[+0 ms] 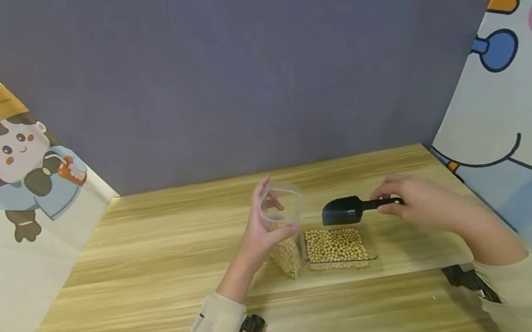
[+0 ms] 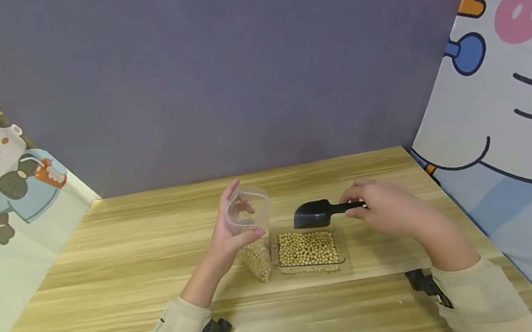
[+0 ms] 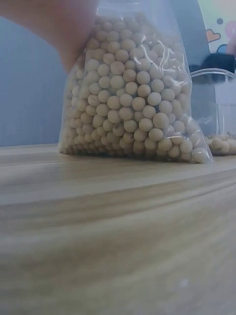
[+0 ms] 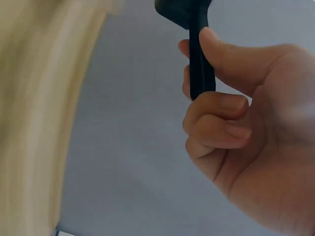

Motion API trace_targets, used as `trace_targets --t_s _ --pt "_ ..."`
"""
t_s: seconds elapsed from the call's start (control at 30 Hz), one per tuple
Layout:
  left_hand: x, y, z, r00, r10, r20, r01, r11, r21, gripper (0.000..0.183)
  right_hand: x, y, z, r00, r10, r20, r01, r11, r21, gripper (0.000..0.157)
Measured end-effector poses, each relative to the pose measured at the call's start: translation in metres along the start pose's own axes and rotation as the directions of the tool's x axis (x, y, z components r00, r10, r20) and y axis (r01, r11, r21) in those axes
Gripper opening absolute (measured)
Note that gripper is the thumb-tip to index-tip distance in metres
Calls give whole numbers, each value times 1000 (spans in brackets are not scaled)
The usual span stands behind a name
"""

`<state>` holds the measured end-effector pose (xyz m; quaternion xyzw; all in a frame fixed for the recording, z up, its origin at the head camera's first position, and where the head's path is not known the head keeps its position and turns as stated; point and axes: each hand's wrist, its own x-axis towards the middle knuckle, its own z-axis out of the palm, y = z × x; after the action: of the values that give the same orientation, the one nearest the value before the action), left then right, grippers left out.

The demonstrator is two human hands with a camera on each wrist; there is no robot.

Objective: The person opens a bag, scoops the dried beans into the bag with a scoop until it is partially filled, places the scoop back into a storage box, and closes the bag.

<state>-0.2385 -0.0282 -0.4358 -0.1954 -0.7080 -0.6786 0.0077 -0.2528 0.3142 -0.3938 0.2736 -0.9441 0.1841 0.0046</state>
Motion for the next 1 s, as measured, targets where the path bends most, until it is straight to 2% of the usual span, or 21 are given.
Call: trace_targets --t_s 0.2,0.4,0.53,0.8,1.0 --pt "-2 -4 -4 1000 -11 18 11 1000 -8 114 5 -11 23 994 -76 83 71 996 57 20" --pt "-1 -6 -6 1000 -7 -6 7 1000 16 98 8 -22 34 977 -50 206 26 993 114 24" --pt "1 -4 -6 1000 1 22 -1 1000 16 108 4 -21 29 982 -17 190 5 998 67 25" --pt "6 -5 -3 999 27 40 -27 999 -22 89 -2 -23 16 986 21 163 -14 999 -46 29" --pt "8 -3 -5 1000 -14 7 14 996 -85 72 4 -27 27 985 -3 174 9 999 -36 28"
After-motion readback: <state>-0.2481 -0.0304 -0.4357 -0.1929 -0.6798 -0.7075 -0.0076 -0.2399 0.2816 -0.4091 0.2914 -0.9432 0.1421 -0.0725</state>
